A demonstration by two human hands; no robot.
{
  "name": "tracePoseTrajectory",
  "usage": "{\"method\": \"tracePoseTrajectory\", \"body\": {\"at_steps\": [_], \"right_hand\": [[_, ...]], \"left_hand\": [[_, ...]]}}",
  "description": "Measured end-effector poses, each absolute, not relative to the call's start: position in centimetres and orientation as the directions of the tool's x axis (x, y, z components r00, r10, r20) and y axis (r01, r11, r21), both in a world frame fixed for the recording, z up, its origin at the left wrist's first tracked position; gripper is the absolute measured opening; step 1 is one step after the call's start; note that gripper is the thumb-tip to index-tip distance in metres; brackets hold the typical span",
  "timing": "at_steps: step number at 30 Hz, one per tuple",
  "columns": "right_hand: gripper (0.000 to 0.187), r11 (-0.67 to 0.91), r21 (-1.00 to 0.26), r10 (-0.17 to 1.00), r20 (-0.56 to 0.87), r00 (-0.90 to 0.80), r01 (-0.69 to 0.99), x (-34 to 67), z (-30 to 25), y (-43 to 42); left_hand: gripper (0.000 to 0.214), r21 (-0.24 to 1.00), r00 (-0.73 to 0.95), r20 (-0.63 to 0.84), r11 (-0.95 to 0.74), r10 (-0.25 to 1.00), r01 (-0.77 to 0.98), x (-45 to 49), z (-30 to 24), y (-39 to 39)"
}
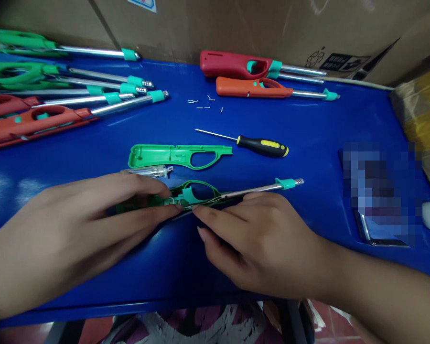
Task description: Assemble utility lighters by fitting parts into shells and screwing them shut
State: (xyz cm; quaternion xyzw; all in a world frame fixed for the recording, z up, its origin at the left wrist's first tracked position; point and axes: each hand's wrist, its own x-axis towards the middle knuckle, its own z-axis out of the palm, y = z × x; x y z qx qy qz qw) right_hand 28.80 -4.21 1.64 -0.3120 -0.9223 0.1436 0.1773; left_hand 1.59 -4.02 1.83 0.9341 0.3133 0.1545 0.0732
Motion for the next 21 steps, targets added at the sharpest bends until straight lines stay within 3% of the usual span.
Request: {"method": "tracePoseTrajectory", "body": {"at_steps": [21], "right_hand": [[0.022, 0.768, -0.386, 0.618, 0.237, -0.75, 0.511, 28.63, 1.66, -4.11]], "left_hand": [[0.032, 0.237, 0.746, 0.252, -0.786, 0.617, 0.57, 1.72, 1.8, -3.98]]}}
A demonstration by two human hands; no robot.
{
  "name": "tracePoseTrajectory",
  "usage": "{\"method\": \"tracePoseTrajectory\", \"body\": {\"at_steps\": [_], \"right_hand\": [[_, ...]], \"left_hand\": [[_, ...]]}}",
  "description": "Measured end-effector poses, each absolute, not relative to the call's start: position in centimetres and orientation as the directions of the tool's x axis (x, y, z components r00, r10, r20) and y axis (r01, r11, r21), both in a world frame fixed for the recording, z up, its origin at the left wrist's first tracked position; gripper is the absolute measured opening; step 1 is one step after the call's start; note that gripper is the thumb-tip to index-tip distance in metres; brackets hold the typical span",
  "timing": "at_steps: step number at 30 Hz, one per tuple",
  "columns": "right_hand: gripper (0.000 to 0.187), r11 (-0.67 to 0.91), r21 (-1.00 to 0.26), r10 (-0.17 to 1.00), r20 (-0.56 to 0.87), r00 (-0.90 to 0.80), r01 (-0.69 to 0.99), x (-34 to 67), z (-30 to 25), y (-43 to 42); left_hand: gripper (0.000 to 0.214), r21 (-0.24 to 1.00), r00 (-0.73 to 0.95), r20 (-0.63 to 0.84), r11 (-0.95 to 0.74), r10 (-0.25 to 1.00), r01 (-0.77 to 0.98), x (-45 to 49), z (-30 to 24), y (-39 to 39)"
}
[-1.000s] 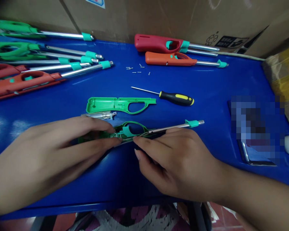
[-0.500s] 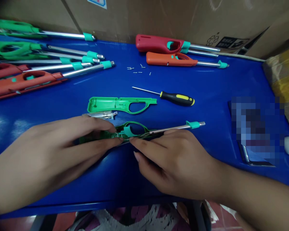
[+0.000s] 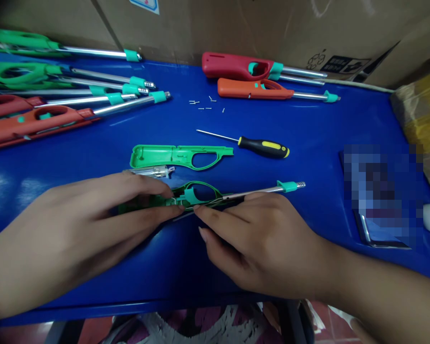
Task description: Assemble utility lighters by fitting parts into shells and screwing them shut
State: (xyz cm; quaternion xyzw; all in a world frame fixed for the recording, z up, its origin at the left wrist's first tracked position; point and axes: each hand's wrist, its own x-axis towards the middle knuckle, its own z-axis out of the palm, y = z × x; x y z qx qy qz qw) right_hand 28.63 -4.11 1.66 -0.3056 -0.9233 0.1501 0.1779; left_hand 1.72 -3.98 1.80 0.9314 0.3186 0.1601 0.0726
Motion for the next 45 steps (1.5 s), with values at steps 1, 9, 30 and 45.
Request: {"method": "tracePoseTrajectory", "body": {"at_steps": [1, 9, 30, 45], "right_hand": [[0.022, 0.766, -0.39, 0.619, 0.237, -0.748, 0.511, 28.63, 1.66, -4.11], [0.022, 0.762, -0.389, 0.625, 0.232, -0.745, 0.518, 28.71, 1.72, -4.2], [0.024, 0.745, -0.419, 0.636, 0.213, -0.741, 0.519, 28.52, 1.56, -4.14], [0.025, 0.742, -0.429, 0.636, 0.206, -0.743, 0.516, 28.74, 1.47, -4.36]], "left_hand": [[0.031, 0.237, 0.744, 0.253, -0.785, 0.618, 0.572, 1.74, 1.79, -3.97], [0.03, 0.245, 0.757, 0.244, -0.794, 0.606, 0.556, 1.8, 1.87, -3.85], [0.032, 0.24, 0.751, 0.222, -0.782, 0.622, 0.576, 1.78, 1.75, -3.93], [0.032, 0.252, 0.756, 0.235, -0.79, 0.61, 0.559, 1.73, 1.65, -3.92]]}}
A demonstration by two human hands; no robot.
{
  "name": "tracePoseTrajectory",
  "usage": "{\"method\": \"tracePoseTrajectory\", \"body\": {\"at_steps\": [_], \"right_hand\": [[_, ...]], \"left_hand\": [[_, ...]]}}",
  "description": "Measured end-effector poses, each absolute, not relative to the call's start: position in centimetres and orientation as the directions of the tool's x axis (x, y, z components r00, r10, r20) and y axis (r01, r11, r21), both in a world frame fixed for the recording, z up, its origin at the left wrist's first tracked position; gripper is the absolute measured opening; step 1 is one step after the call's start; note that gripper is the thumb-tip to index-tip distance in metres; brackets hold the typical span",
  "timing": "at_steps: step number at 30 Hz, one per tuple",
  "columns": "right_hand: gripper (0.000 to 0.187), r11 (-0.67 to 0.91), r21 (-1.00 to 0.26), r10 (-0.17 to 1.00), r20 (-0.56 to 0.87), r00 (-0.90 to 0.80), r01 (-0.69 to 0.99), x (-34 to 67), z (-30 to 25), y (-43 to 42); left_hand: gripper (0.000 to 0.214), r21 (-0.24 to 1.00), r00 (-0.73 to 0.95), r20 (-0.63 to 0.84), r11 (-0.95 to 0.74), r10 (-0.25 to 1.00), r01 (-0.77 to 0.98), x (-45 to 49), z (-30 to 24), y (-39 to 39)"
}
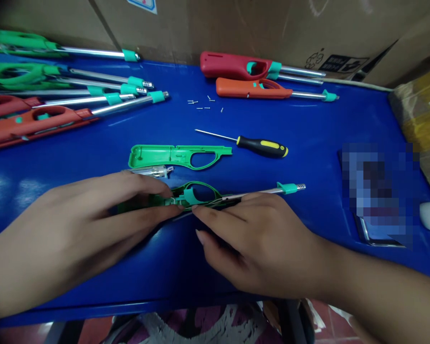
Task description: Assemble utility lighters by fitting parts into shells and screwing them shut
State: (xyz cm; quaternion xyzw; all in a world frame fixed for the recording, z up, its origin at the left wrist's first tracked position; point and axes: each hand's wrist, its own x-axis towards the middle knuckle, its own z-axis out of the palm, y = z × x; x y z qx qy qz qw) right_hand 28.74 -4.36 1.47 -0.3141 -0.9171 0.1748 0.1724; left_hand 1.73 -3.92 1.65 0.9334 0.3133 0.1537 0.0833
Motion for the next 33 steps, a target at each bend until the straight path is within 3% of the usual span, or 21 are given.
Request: {"method": "tracePoseTrajectory", "body": {"at_steps": [3, 21, 33], "right_hand": [[0.025, 0.716, -0.476, 0.653, 0.195, -0.732, 0.511, 28.64, 1.5, -4.32], [0.026, 0.697, -0.472, 0.677, 0.189, -0.711, 0.539, 28.62, 1.8, -4.46], [0.025, 0.741, -0.403, 0.643, 0.196, -0.74, 0.537, 28.76, 1.52, -4.33]], "left_hand": [[0.032, 0.248, 0.753, 0.241, -0.789, 0.612, 0.562, 1.8, 1.64, -3.9], [0.033, 0.261, 0.752, 0.21, -0.777, 0.625, 0.573, 1.76, 1.73, -3.77], [0.031, 0.261, 0.757, 0.248, -0.794, 0.605, 0.549, 1.73, 1.76, -3.8]]}}
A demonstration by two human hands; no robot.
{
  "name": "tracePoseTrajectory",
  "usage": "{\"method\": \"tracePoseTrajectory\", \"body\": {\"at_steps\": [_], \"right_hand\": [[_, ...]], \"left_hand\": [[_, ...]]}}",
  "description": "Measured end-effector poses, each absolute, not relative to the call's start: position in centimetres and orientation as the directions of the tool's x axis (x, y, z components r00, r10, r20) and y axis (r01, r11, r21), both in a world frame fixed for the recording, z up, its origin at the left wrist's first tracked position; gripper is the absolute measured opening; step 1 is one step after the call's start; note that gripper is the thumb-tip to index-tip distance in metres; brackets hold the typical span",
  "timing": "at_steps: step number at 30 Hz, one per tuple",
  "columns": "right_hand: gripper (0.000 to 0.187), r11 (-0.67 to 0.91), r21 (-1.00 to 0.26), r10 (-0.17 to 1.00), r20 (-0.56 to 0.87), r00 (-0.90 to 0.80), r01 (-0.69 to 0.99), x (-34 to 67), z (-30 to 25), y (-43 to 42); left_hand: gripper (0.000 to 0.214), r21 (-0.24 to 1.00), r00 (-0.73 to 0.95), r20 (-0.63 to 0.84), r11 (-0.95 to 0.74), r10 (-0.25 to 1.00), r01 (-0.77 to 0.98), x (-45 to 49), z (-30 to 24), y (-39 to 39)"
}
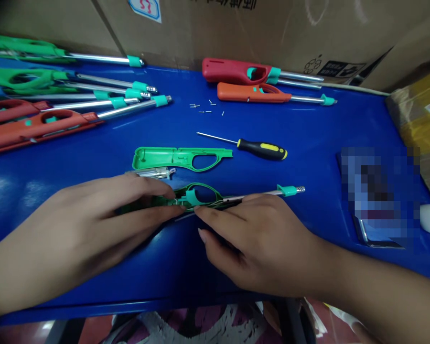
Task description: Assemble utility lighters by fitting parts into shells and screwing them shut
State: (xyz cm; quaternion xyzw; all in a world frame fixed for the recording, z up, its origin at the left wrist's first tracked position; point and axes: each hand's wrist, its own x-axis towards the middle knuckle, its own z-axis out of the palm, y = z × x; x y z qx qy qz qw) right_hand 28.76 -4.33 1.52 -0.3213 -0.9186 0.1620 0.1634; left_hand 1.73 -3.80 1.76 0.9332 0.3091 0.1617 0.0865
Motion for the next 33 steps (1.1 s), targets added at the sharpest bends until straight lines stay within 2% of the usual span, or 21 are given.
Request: {"method": "tracePoseTrajectory", "body": {"at_steps": [8, 10, 14, 16, 18, 20, 21, 23, 25, 28, 33], "right_hand": [[0.022, 0.793, -0.273, 0.607, 0.27, -0.747, 0.545, 28.8, 1.2, -3.9], [0.02, 0.774, -0.293, 0.63, 0.269, -0.728, 0.561, 28.6, 1.6, -3.7], [0.02, 0.702, -0.425, 0.708, 0.326, -0.627, 0.572, 28.0, 3.7, -3.5], [0.014, 0.715, -0.363, 0.699, 0.37, -0.612, 0.597, 27.9, 5.0, -3.3], [0.011, 0.726, -0.251, 0.686, 0.326, -0.651, 0.64, 27.8, 5.9, -2.9], [0.027, 0.735, -0.133, 0.671, 0.278, -0.687, 0.665, 27.6, 6.3, -2.3], [0.029, 0.756, -0.109, 0.651, 0.224, -0.725, 0.646, 27.5, 6.2, -2.0], [0.027, 0.785, -0.117, 0.619, 0.174, -0.766, 0.608, 27.4, 5.8, -1.4], [0.019, 0.815, -0.144, 0.579, 0.174, -0.797, 0.561, 27.4, 5.1, -1.1], [0.02, 0.872, -0.164, 0.487, 0.188, -0.853, 0.462, 27.6, 3.7, -1.1], [0.016, 0.886, -0.142, 0.459, 0.143, -0.877, 0.441, 27.9, 2.4, -1.5]], "left_hand": [[0.023, 0.345, 0.712, 0.328, -0.781, 0.62, 0.521, 1.3, 1.3, -3.2], [0.022, 0.373, 0.703, 0.324, -0.769, 0.633, 0.52, 1.4, 1.4, -3.0], [0.021, 0.38, 0.652, 0.374, -0.751, 0.659, 0.541, 1.2, 2.6, -2.2], [0.021, 0.319, 0.629, 0.37, -0.729, 0.684, 0.605, 0.6, 3.2, -1.5], [0.021, 0.273, 0.636, 0.305, -0.705, 0.709, 0.655, -0.2, 3.6, -0.7], [0.021, 0.253, 0.62, 0.256, -0.671, 0.742, 0.697, -0.8, 3.8, 0.0], [0.022, 0.261, 0.629, 0.242, -0.674, 0.739, 0.691, -1.0, 3.8, 0.2], [0.025, 0.296, 0.63, 0.229, -0.67, 0.742, 0.681, -1.2, 3.8, 0.5], [0.027, 0.319, 0.63, 0.201, -0.658, 0.75, 0.682, -1.2, 3.7, 0.5], [0.026, 0.317, 0.627, 0.135, -0.633, 0.767, 0.706, -1.2, 3.6, 0.6], [0.021, 0.361, 0.611, 0.121, -0.608, 0.782, 0.707, -1.4, 3.5, 0.8]]}}
